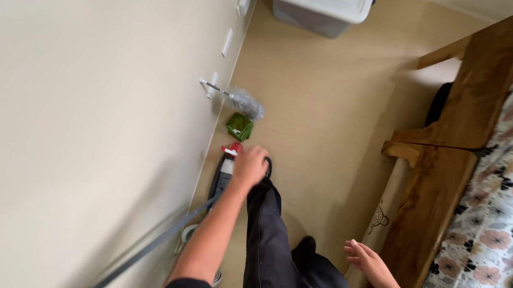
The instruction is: The person arranges bedding on a bed by placing a folded blue towel, a patterned cloth, and several white pillows. They then use a feather duster to clean the surface of the pillows.
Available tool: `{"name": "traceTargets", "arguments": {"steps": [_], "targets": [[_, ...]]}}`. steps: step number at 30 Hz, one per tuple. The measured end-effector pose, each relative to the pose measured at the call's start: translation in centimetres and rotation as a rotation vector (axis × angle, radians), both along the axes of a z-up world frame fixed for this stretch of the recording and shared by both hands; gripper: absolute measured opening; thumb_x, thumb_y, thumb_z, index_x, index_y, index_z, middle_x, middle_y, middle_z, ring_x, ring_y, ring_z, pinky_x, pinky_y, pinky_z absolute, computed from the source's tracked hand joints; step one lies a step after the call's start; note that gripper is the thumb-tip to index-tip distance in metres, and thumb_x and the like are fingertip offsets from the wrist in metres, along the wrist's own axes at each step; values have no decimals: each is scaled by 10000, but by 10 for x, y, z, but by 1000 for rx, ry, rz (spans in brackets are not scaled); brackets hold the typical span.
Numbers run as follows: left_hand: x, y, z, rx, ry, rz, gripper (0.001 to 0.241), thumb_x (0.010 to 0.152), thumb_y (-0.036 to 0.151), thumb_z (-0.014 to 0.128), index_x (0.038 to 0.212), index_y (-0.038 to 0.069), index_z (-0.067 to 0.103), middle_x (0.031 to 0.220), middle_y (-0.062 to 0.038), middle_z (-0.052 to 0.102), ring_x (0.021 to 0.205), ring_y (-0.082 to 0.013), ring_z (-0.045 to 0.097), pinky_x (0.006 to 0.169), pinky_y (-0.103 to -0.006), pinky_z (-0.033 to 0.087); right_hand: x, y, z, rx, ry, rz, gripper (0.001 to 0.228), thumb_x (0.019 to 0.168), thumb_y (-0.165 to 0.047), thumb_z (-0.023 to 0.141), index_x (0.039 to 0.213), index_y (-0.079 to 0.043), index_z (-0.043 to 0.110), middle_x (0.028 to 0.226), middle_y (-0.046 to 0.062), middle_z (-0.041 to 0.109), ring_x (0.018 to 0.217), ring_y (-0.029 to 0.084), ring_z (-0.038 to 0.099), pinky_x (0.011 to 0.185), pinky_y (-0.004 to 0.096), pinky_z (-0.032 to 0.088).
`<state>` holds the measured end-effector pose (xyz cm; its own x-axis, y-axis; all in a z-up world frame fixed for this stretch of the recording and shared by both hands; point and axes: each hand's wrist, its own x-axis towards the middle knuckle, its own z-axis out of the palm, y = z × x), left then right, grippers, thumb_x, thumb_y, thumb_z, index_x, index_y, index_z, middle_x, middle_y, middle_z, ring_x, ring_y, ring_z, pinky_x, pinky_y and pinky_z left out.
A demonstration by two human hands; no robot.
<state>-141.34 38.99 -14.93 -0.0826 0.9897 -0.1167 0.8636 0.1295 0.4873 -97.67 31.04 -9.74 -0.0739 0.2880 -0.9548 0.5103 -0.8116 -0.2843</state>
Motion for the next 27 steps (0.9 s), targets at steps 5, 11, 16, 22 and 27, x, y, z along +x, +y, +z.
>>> {"name": "traceTargets", "arguments": {"steps": [5,11,16,22,27], "targets": [[-147,108,-91,-178,503,20,398,901,182,624,1294,121,649,1382,-99,592,1373,-313,459,1168,-552,271,-43,4,-25,-83,14,-154,537,1022,-434,464,1404,-102,645,1364,83,717,1193,231,669,1053,341,471],[-255,158,-175,-346,957,-151,427,1047,247,404,1433,150,559,1504,-104,529,1461,-323,371,1226,-497,149,-4,-59,-104,-305,-73,-466,494,1035,-361,535,1392,-41,651,1276,134,733,1055,225,667,944,354,514],[-283,146,-208,-481,1127,-507,366,1037,233,395,1327,173,611,1290,-59,643,1268,-246,513,1105,-468,303,24,-120,-113,-269,-148,-458,520,1002,-417,579,1398,-98,690,1262,110,763,1020,261,659,902,372,493],[-184,88,-173,-529,332,91,281,965,208,483,946,77,730,987,-192,739,950,-404,702,790,-561,551,3,-142,-116,-312,-160,-384,556,968,-516,525,1412,-213,663,1329,40,757,1110,272,722,970,407,526],[35,-14,-22,-499,-204,191,331,1038,327,454,1030,11,554,852,-278,682,795,-472,676,685,-578,516,-70,-115,-58,-79,23,-595,537,981,-477,533,1417,-187,648,1326,70,706,1115,248,714,1011,373,522]]}}
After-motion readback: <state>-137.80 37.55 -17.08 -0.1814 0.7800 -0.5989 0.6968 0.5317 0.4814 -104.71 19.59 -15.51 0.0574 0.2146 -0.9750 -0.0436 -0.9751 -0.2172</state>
